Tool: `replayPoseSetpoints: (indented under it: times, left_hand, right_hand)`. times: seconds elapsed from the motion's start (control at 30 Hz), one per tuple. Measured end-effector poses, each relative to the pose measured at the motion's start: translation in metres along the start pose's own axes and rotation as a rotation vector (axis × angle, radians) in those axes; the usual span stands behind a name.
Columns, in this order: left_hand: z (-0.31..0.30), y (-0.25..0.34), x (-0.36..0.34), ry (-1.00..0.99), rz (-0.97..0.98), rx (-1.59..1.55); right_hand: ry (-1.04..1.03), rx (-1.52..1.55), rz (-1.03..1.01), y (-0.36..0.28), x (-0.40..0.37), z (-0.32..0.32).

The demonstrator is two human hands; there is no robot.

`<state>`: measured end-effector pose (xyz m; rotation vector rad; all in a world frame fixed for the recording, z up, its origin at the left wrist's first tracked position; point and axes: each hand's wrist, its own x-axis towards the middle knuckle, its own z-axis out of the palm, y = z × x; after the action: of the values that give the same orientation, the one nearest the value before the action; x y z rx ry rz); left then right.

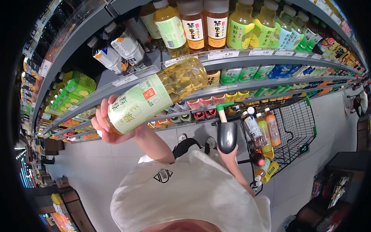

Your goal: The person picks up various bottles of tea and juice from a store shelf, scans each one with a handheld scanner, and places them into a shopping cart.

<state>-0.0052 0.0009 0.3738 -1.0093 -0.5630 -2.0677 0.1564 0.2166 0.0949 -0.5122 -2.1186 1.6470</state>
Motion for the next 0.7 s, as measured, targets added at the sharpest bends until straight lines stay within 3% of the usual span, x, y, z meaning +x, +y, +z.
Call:
replayPoseSetpoints:
  times: [0.07,0.13,0.2,0.3,0.33,0.5,0.7]
  left_hand:
    - [-0.002,-0.003,-0.003,-0.029,-0.059,-0.198]
    - [-0.002,-0.003,-0.005,0.093,-0.16,-0.217]
    - [0.005,-0.006,-0.011,0.274,-0.263,-0.213]
    - [0.007,-0.014,-0.019,0.336,-0.326,-0.207]
    - [0.009,-0.018,-0.021,0.339,-0.34,-0.222]
    - [0.016,-0.04,-0.038,0.544,-0.449,-0.144]
    - [0.028,-0.05,-0.053,0.578,-0.536,-0.215]
  right_hand:
    - [-0.112,0.173,-0.081,-0.075,0.022,0.0]
    - [-0.005,0.402,-0.054,-0.132,0.028,0.003]
    - [-0.127,0.277,-0.242,-0.158,0.034,-0.009]
    - [-0.244,-0.174,-0.516,-0.168,0.025,-0.027]
    - [-0.341,0.313,-0.24,-0.184,0.018,-0.027]
    - [-0.282,0.291,-0.347,-0.185,0.012,-0.022]
    - [-0.239,0.248,-0.52,-0.178,0.011,-0.018]
